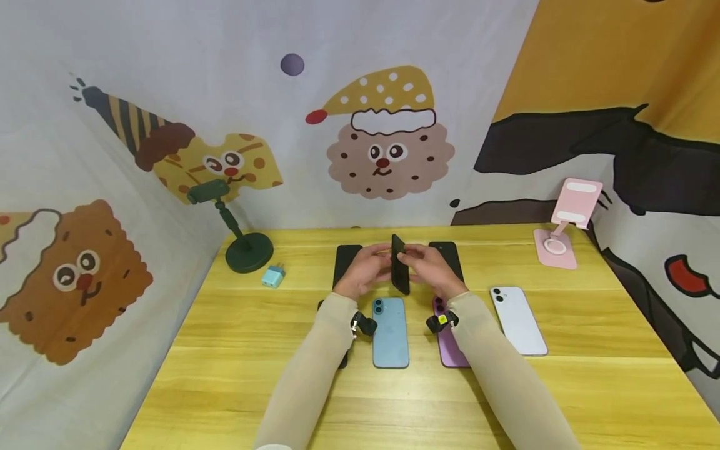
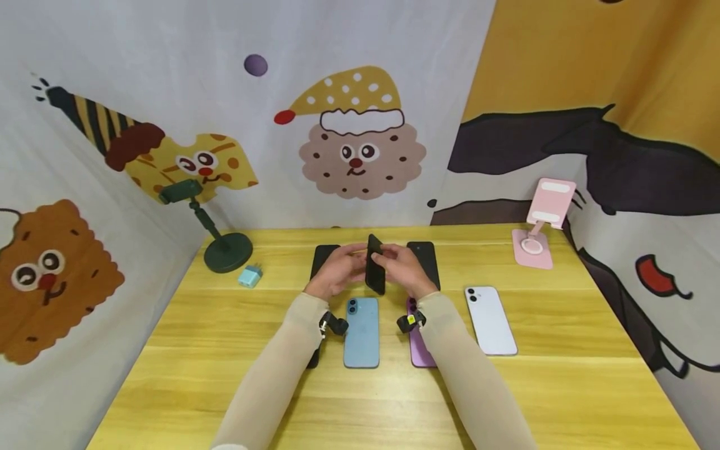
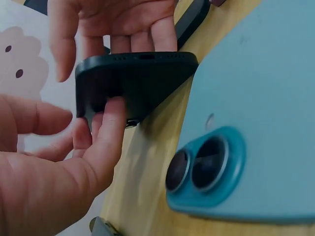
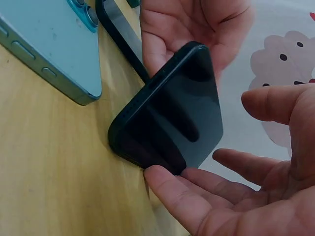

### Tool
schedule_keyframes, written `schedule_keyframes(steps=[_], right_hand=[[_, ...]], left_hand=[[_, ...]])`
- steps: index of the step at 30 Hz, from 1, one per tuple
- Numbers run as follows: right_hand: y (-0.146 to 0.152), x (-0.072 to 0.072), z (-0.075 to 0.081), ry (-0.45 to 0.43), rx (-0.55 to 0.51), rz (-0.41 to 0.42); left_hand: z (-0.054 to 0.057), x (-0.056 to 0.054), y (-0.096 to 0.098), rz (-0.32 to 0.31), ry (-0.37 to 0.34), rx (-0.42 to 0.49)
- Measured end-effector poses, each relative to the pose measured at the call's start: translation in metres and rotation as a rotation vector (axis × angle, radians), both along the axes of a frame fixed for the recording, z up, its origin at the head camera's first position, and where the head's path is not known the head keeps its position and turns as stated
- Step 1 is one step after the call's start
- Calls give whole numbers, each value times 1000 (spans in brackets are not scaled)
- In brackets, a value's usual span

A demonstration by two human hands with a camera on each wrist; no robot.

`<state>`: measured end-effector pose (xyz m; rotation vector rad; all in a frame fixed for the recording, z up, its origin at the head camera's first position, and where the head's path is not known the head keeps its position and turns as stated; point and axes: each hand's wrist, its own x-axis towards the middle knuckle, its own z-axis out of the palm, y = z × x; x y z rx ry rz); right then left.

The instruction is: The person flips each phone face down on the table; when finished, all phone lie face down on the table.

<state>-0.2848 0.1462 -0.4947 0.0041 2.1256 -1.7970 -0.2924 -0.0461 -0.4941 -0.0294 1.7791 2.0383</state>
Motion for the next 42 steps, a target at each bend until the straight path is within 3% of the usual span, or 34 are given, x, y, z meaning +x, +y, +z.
schedule_keyframes(steps=[10,22,25,32,38,42], right_hand=[[6,2,4,22,-7,-14],[15,4,7,81,56,-73],[15,6,8,86,54,-97],[15,5,7,97,2,-165],[12,2,7,84,-49,-169],[12,-1,2,83,-70,-183]], left_hand=[[1,5,12,-105,-30,25],[4,3,21,-162,-25,-1],[3,4,20,-138,-29,-29],[1,3,17,37,-20,-37],[-3,1,17,43,-50,-73],[-4,0,18,86,-35,-92]])
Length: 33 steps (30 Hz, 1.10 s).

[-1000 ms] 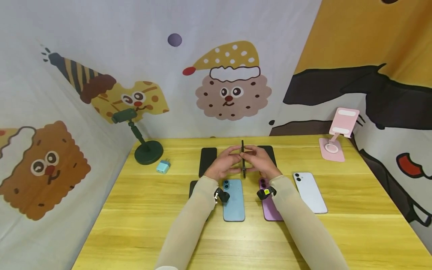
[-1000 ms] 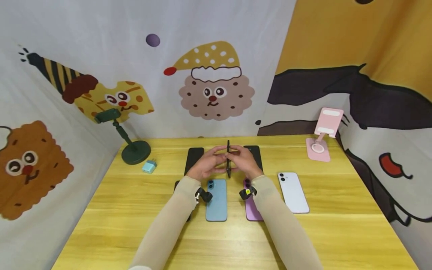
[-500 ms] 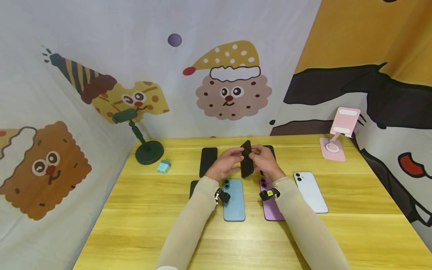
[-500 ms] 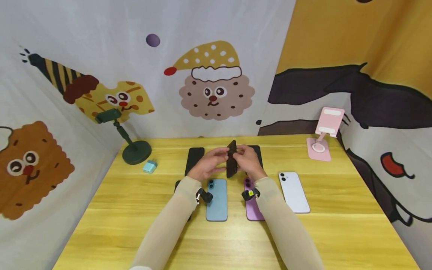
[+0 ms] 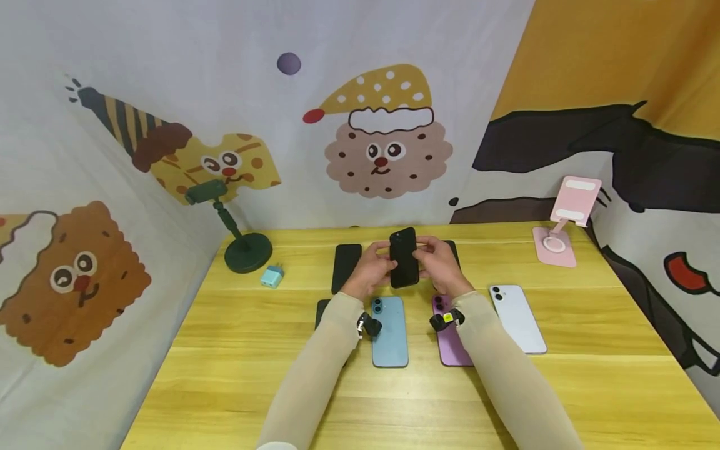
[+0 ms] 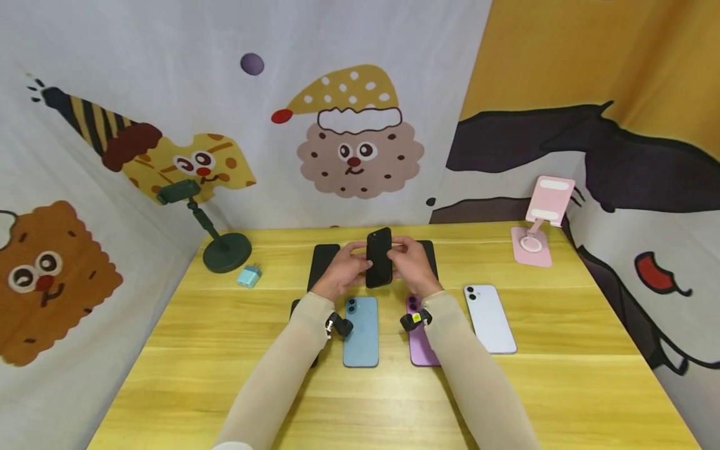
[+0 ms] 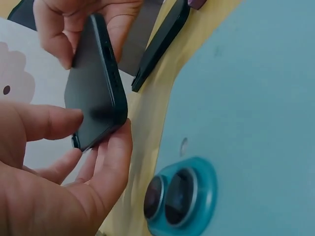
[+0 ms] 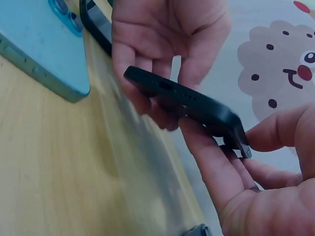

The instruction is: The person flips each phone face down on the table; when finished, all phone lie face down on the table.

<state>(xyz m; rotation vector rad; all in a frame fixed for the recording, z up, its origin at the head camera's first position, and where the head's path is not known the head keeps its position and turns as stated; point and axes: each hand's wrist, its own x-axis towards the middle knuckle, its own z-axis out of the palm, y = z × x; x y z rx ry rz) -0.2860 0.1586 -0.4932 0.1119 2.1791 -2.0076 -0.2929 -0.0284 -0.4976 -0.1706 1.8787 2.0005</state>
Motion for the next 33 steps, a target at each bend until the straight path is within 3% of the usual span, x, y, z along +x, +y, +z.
schedule_keyframes(steps=[6,16,27,33], right_hand=[[7,-7,-9,-20,49,-9],[12,-12,-17,-13,232,70],[9,-13,-18,-19,355,90],[7,-14,-16,-32,374,93]], left_hand=[[1,0,0,55,44,-82],[-4,0,3,107,85,-210],[-1,2,7,70,175,-491],[-2,0,3,30,183,-517]])
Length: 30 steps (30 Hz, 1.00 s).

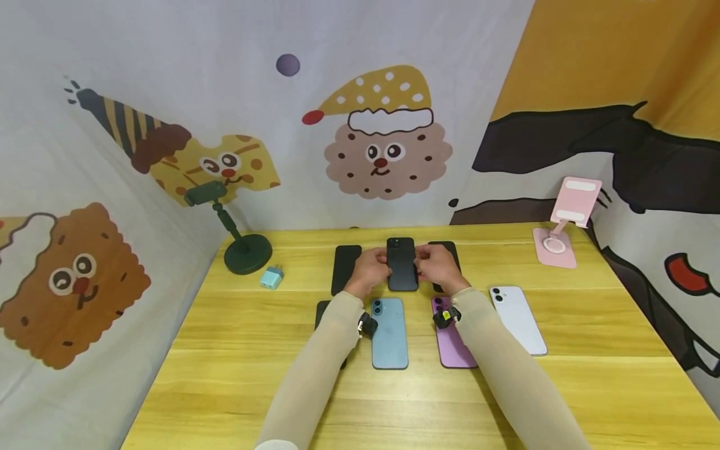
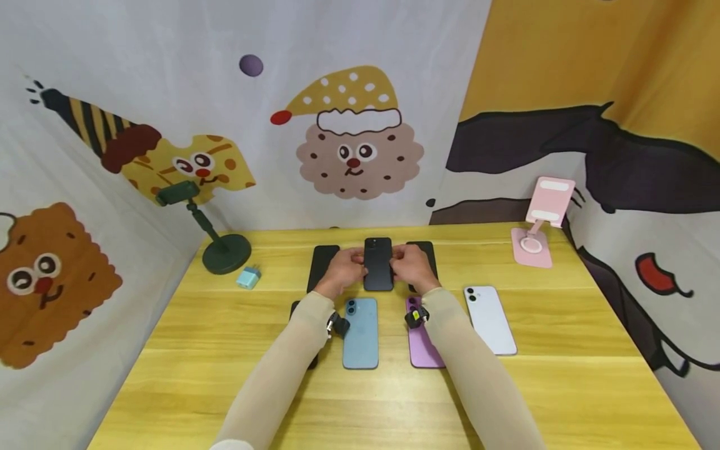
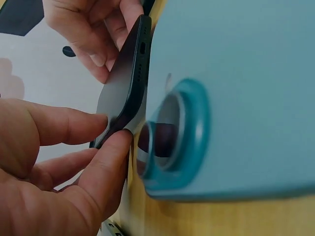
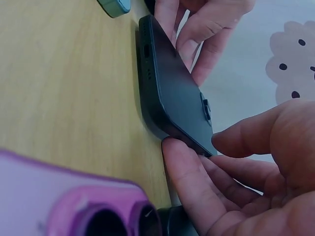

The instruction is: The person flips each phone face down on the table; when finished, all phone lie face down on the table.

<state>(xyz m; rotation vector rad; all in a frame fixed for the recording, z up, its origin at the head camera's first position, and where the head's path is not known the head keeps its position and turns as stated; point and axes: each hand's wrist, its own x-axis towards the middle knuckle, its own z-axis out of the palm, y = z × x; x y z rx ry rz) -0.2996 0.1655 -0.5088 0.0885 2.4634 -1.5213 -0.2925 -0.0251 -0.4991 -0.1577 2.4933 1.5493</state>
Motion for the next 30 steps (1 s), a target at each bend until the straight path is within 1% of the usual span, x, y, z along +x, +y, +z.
schedule_keyframes(steps=[3,10,20,25,30], right_hand=[[-1,0,1,2,7,3],[0,-1,-1,33,73,40],[-2,0,-3,83,144,43],[-1,1,-1,81,136,35],[0,1,-1,68,105,27]], left_hand=[[-1,0,-2,-9,-3,2],[-4,0,-1,1,-15,-26],[-2,1,-1,4,-24,-70],[-1,2,-3,-14,-25,-79],[0,2,-9,-41,-33,-37]])
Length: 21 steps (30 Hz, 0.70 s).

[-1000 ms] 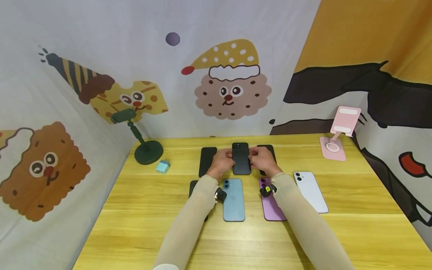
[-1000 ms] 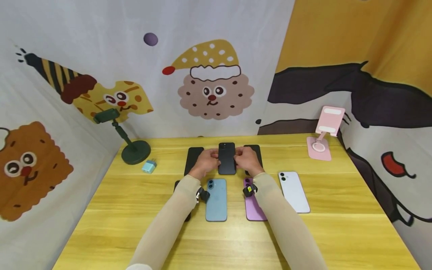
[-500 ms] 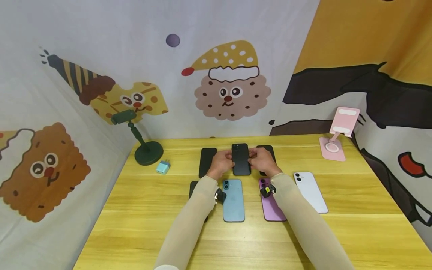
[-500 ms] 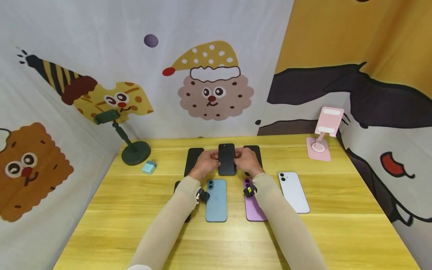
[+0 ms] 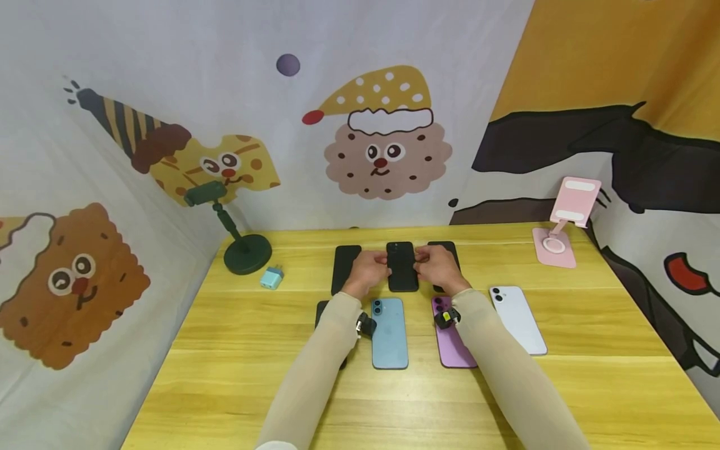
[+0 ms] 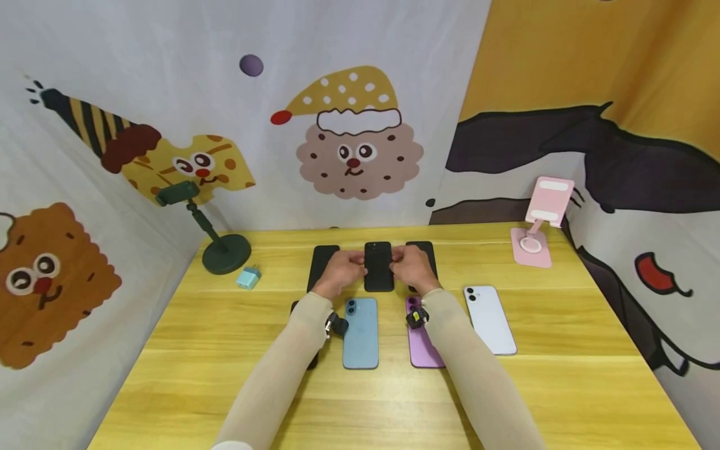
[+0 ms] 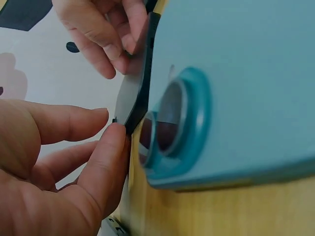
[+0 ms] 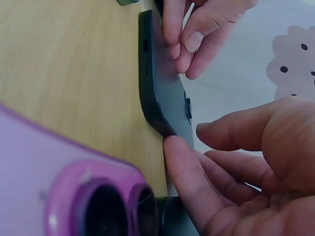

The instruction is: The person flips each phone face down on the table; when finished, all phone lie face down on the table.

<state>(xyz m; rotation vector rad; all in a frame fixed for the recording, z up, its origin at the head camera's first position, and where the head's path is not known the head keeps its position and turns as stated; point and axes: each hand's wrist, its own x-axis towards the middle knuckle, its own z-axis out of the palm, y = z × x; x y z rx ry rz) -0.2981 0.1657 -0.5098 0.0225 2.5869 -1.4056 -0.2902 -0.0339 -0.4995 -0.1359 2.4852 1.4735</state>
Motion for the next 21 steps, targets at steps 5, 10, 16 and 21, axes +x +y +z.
schedule_keyframes(steps=[5,10,16,21], right_hand=[[-1,3,3,30,40,10],[1,8,6,60,96,33],[-5,12,9,107,73,58],[-19,14,13,201,28,95]], left_hand=[[-2,1,-13,-55,22,46],[-2,3,-31,-119,36,114],[2,7,-57,-157,56,197],[5,11,-76,-128,43,286]])
